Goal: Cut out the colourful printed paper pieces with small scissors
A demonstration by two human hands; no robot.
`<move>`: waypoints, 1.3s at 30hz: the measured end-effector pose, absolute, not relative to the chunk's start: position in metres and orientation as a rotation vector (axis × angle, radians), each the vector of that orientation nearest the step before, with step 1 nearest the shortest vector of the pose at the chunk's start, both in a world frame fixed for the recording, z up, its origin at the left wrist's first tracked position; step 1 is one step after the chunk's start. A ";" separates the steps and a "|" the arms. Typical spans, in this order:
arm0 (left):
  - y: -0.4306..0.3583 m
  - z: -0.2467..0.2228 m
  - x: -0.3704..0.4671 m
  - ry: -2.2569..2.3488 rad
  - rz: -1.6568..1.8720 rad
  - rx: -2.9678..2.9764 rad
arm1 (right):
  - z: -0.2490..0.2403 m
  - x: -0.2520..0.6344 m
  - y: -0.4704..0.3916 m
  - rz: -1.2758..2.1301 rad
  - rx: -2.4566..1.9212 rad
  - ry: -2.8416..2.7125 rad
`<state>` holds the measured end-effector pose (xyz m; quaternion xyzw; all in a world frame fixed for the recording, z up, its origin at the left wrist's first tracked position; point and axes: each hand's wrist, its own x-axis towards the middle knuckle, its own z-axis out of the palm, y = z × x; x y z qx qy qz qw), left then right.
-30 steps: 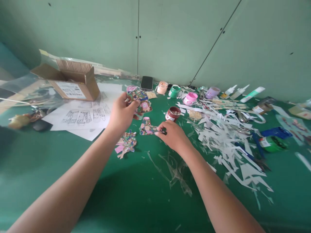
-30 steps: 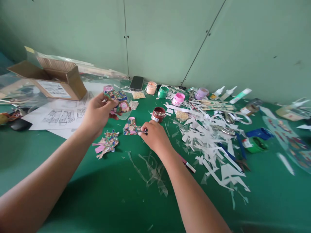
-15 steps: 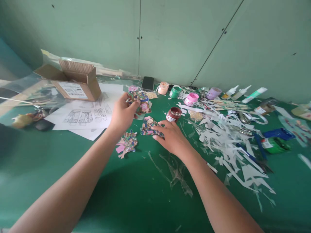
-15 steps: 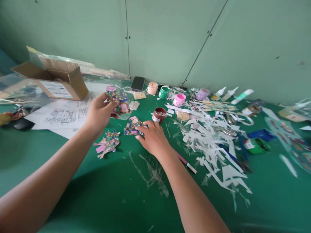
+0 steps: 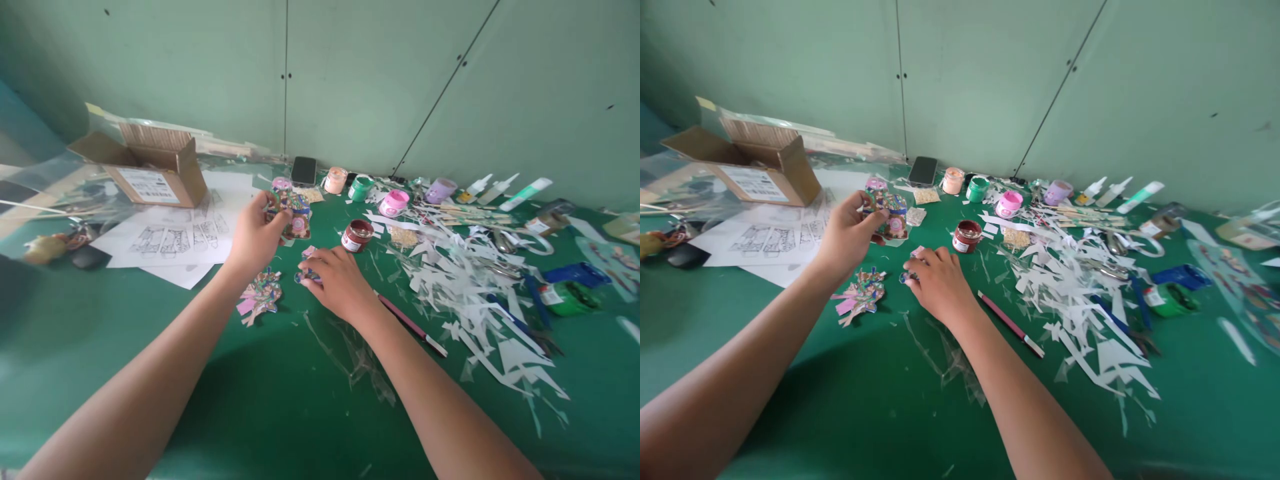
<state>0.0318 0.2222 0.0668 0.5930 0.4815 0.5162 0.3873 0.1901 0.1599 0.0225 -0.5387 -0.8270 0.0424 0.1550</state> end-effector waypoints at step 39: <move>0.221 0.060 0.036 1.189 1.145 1.502 | 0.019 0.210 0.166 -0.024 -1.879 -2.047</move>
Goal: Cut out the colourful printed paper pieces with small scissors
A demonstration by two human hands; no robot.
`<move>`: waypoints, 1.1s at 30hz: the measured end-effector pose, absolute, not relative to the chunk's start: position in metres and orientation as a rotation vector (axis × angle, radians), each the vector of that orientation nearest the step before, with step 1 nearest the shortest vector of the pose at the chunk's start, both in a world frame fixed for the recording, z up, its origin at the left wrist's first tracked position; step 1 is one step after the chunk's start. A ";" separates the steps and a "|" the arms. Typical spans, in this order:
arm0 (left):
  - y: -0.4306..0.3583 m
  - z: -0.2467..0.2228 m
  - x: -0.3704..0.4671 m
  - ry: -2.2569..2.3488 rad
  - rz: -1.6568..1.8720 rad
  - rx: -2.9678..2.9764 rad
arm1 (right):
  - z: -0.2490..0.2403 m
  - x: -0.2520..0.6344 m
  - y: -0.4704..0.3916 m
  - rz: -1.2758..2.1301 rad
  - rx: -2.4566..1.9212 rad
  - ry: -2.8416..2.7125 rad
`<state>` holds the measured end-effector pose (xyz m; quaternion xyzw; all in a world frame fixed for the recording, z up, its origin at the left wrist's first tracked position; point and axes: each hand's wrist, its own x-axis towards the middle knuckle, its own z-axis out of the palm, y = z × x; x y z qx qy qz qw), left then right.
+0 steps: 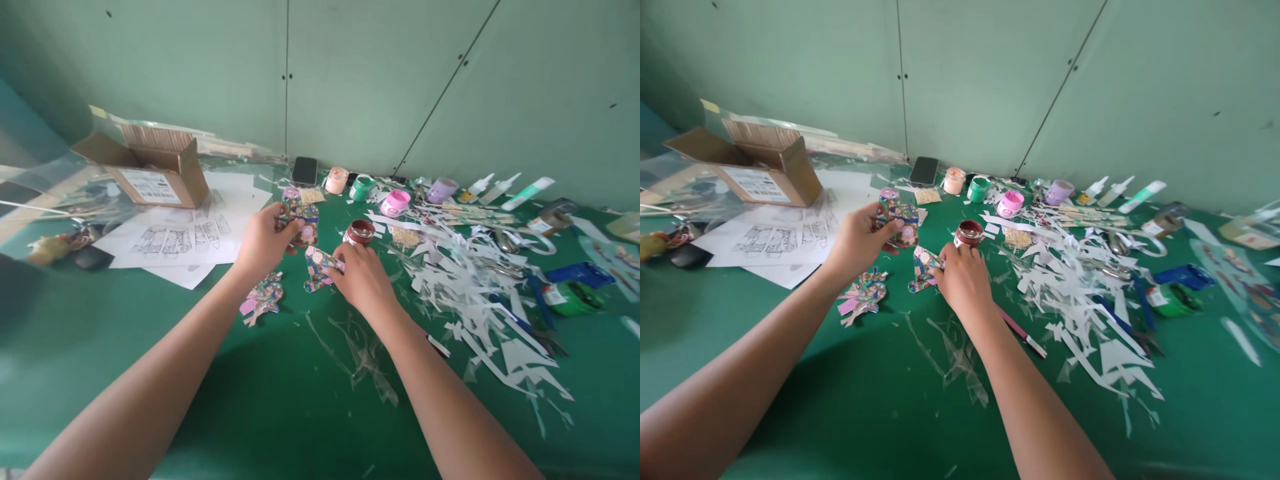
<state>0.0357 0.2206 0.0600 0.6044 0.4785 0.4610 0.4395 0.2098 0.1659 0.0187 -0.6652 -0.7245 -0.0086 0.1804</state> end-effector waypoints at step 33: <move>0.200 0.061 0.053 0.943 0.915 0.941 | 0.031 0.215 0.169 0.916 -1.304 -1.062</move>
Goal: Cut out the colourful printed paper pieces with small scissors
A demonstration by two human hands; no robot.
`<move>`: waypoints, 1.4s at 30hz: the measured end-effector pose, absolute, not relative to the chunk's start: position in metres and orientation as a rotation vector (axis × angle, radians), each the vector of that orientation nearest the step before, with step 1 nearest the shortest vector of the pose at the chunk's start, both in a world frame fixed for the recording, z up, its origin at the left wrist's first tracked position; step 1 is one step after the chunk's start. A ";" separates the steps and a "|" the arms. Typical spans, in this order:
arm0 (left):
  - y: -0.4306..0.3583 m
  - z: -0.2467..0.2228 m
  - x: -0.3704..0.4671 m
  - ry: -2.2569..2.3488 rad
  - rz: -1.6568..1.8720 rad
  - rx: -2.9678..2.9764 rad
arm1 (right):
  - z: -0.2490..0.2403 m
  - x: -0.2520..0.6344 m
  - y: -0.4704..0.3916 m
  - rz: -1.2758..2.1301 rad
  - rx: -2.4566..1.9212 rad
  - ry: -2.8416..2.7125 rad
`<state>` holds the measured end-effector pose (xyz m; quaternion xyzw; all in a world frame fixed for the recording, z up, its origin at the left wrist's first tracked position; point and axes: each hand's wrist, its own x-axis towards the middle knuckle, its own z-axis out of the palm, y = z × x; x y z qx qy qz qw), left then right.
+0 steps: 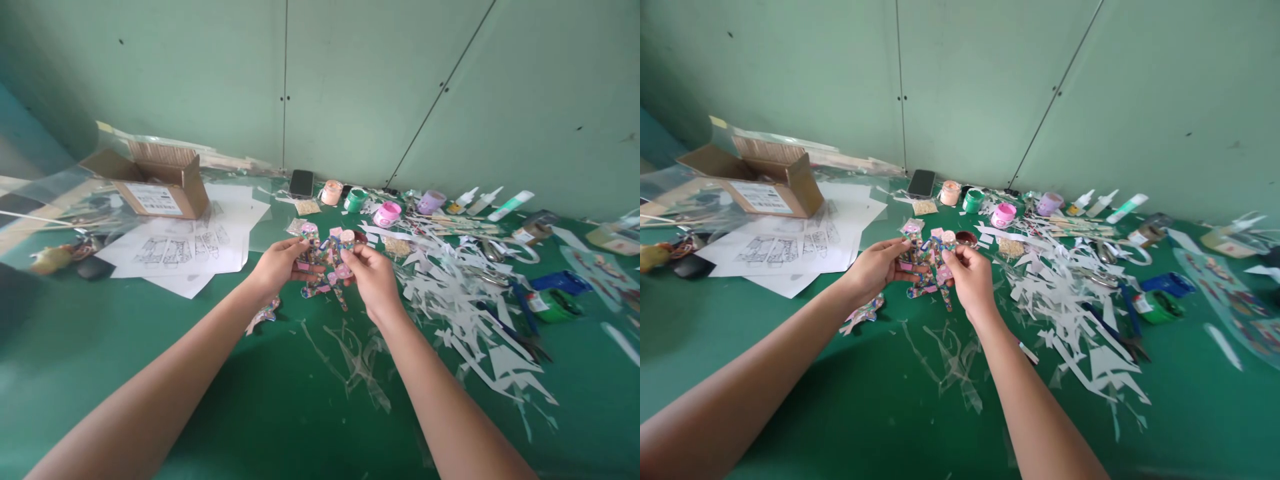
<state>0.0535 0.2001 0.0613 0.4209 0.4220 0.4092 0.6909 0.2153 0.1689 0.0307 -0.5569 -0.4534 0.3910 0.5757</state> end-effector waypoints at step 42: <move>0.191 0.057 0.062 0.974 0.895 1.093 | 0.029 0.210 0.167 0.934 -1.307 -1.146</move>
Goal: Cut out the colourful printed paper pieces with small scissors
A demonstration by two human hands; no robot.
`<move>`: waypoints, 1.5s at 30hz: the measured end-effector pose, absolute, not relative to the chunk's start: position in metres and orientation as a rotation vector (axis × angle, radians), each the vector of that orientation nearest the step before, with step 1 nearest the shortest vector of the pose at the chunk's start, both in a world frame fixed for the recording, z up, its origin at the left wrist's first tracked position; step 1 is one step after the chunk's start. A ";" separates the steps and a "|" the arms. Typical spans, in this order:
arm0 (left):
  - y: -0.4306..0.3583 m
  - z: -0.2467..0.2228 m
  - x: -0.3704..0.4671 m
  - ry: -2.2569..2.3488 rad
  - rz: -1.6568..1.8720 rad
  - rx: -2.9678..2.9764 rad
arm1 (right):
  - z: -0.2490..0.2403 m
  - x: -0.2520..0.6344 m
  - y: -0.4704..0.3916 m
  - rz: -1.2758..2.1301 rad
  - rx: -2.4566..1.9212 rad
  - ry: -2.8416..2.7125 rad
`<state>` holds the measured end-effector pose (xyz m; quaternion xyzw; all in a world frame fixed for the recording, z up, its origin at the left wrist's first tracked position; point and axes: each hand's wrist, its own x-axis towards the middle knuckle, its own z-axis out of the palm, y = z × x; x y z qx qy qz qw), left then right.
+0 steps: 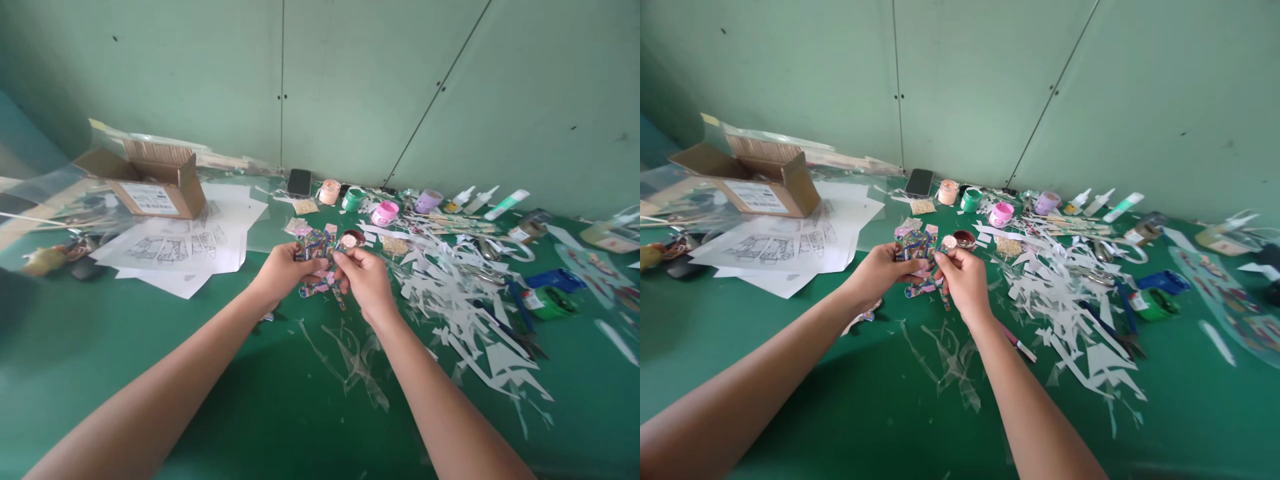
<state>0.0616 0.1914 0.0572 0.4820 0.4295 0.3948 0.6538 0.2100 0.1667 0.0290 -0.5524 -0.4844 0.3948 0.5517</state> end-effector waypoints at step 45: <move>0.210 0.053 0.045 1.155 1.079 1.216 | 0.039 0.249 0.168 0.384 -1.737 -1.635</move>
